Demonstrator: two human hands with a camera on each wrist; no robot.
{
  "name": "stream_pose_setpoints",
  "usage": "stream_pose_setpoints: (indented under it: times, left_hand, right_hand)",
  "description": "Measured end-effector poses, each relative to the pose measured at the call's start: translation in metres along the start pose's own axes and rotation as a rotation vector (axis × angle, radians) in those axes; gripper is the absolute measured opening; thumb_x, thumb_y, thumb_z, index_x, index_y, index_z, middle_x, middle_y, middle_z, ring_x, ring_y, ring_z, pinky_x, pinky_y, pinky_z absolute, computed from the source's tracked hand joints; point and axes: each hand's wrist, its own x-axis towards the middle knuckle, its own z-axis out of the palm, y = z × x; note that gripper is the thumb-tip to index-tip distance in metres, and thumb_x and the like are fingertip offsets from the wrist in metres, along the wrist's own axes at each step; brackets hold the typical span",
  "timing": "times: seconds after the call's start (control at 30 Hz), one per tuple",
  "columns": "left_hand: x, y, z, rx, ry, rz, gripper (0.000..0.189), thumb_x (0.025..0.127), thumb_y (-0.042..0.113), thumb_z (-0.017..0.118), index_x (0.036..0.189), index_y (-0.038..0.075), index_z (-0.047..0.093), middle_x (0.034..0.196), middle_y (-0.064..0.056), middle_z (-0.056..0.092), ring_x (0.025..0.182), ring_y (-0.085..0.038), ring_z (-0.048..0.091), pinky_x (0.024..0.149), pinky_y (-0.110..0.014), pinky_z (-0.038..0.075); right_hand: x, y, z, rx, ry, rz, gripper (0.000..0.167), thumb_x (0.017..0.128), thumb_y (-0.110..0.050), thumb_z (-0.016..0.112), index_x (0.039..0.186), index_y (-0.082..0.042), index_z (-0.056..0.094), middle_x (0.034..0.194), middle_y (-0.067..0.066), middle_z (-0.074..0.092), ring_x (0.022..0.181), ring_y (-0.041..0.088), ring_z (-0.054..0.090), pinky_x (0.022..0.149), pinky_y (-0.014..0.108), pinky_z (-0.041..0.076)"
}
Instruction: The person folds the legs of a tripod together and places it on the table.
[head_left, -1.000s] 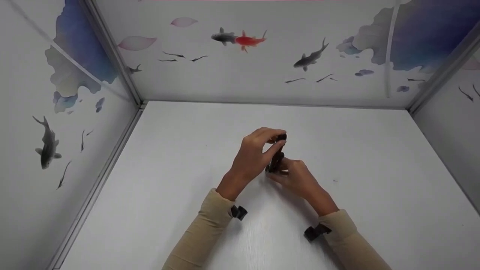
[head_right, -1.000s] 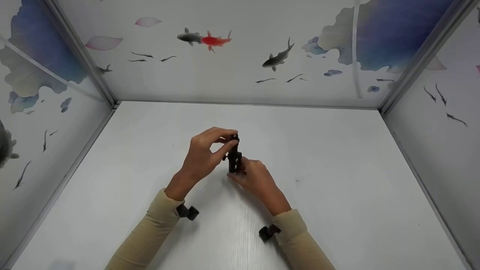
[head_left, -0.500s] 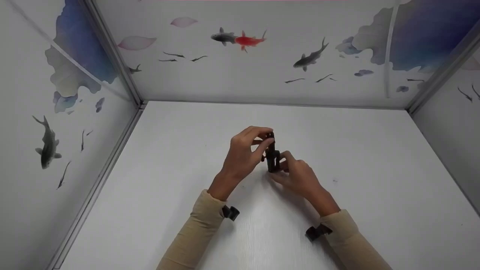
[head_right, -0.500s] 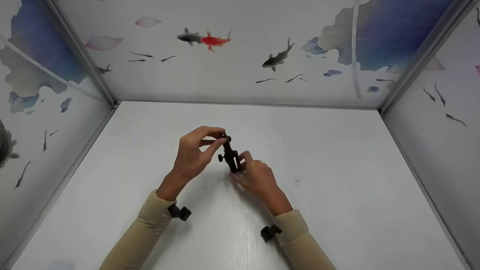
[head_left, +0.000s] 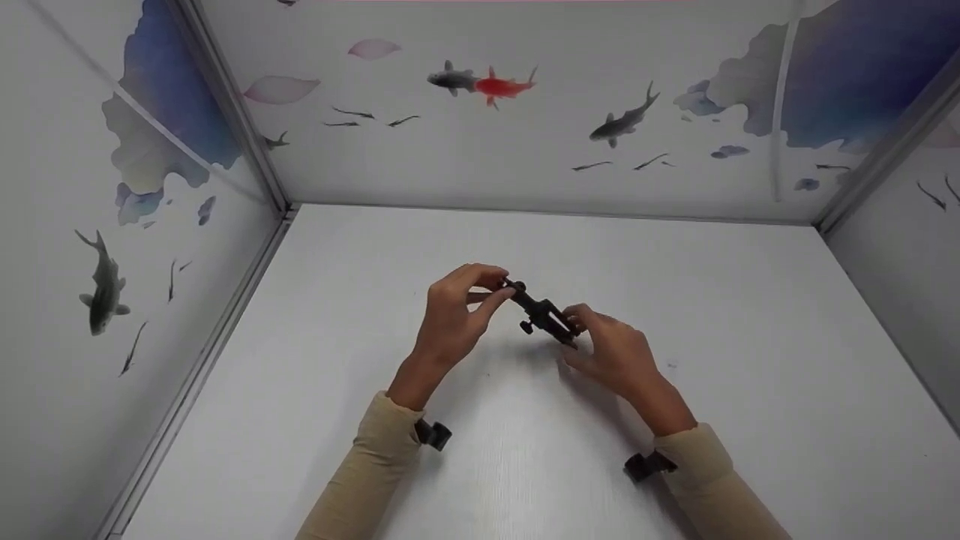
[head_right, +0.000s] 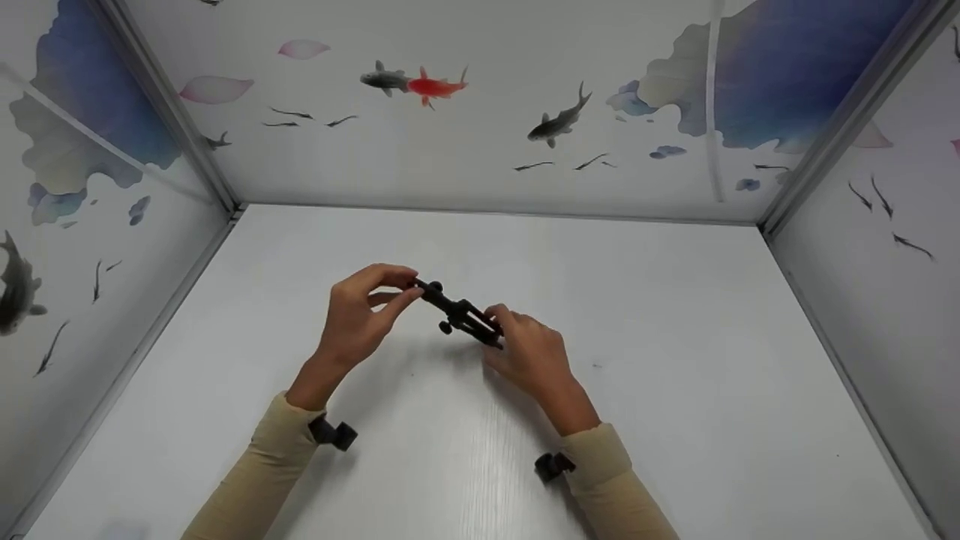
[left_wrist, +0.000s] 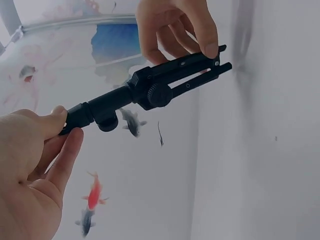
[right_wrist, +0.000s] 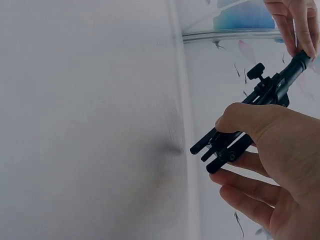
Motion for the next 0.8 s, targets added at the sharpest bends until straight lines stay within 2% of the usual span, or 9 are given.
stream_pose_setpoints:
  times: [0.17, 0.27, 0.4, 0.63, 0.8]
  left_hand:
    - [-0.01, -0.01, -0.006, 0.006, -0.012, -0.044, 0.027, 0.099, 0.017, 0.08, 0.125, 0.011, 0.077, 0.112, -0.004, 0.078, 0.106, -0.013, 0.078, 0.087, -0.023, 0.064]
    - [-0.017, -0.018, -0.009, -0.005, -0.024, -0.079, 0.025, 0.1, 0.016, 0.08, 0.124, 0.011, 0.078, 0.111, -0.004, 0.079, 0.105, -0.013, 0.079, 0.085, -0.025, 0.065]
    - [-0.028, -0.03, -0.01, -0.008, -0.051, -0.142, 0.021, 0.1, 0.017, 0.08, 0.12, 0.01, 0.078, 0.111, -0.003, 0.08, 0.103, -0.014, 0.079, 0.084, -0.024, 0.065]
    - [-0.046, -0.047, -0.008, 0.005, -0.127, -0.284, 0.019, 0.1, 0.015, 0.079, 0.117, 0.006, 0.079, 0.106, -0.005, 0.082, 0.099, -0.016, 0.079, 0.083, -0.024, 0.065]
    - [-0.053, -0.054, -0.007, 0.015, -0.16, -0.347, 0.019, 0.101, 0.014, 0.079, 0.117, 0.004, 0.078, 0.106, -0.007, 0.082, 0.099, -0.017, 0.079, 0.083, -0.025, 0.065]
  right_hand:
    - [-0.004, 0.007, -0.002, -0.024, 0.059, -0.057, 0.052, 0.086, -0.019, 0.09, 0.133, -0.022, 0.068, 0.114, 0.001, 0.081, 0.107, 0.026, 0.077, 0.079, 0.05, 0.064]
    - [-0.006, 0.01, -0.004, -0.015, 0.064, -0.07, 0.049, 0.087, -0.018, 0.089, 0.132, -0.021, 0.07, 0.115, 0.001, 0.08, 0.109, 0.024, 0.076, 0.082, 0.049, 0.064]
    - [-0.008, 0.012, -0.006, -0.016, 0.034, -0.077, 0.049, 0.088, -0.018, 0.09, 0.133, -0.021, 0.071, 0.12, 0.003, 0.079, 0.112, 0.024, 0.076, 0.086, 0.048, 0.065]
    - [-0.012, 0.015, -0.004, -0.061, 0.0, -0.144, 0.049, 0.092, -0.018, 0.089, 0.137, -0.017, 0.072, 0.124, 0.006, 0.078, 0.117, 0.027, 0.074, 0.091, 0.047, 0.064]
    - [-0.011, 0.014, -0.003, -0.061, -0.058, -0.135, 0.045, 0.096, -0.018, 0.085, 0.139, -0.017, 0.071, 0.126, 0.006, 0.077, 0.119, 0.027, 0.073, 0.095, 0.047, 0.063]
